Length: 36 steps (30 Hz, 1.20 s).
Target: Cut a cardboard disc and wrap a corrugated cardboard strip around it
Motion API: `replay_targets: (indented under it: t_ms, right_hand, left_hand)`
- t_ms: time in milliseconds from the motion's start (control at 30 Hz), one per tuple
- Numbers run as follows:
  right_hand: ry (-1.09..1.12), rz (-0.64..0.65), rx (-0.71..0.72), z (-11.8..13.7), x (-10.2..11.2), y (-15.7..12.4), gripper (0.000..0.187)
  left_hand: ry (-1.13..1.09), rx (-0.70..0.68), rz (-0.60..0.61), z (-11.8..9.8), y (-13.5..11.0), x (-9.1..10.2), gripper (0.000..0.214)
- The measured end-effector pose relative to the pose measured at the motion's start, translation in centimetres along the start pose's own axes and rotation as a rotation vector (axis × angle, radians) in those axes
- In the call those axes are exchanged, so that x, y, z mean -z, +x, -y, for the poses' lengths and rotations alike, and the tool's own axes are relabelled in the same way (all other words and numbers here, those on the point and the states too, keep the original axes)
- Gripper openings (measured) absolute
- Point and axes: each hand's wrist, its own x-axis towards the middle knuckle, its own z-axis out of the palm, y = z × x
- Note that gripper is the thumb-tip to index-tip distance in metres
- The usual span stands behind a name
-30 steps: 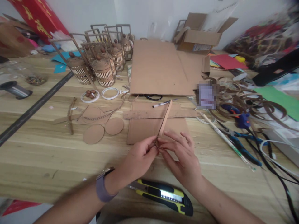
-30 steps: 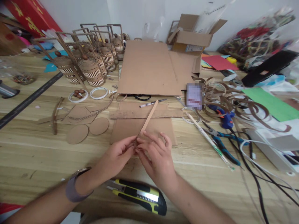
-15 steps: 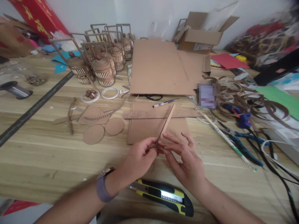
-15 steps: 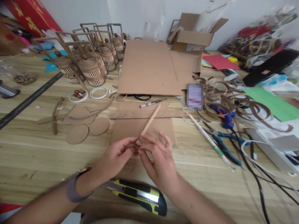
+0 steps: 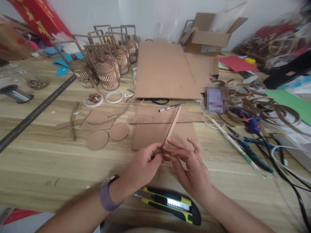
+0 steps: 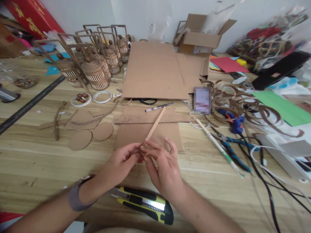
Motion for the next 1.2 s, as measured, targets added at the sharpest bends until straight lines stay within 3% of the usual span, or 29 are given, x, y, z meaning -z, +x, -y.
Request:
replay_targets:
  t_ms: [267,567,867,1200]
  right_hand:
    - [0.021,-0.006,0.008,0.04,0.11,-0.1,0.016]
    - [-0.047,0.001,0.038,0.46,-0.02,0.18,0.005]
    - [-0.023,-0.008,0.036,0.28,0.2,0.15,0.018]
    - [-0.019,-0.032,0.018,0.3,0.24,0.19,0.02]
  left_hand:
    - [-0.122,0.036,0.053,-0.41,0.12,0.01,0.03]
    - [0.009,0.022,-0.003,-0.38,0.06,0.2,0.029]
    - [0.051,-0.006,0.002,-0.18,-0.16,-0.08,0.029]
    - [-0.029,0.021,0.047,-0.19,-0.07,-0.04,0.028]
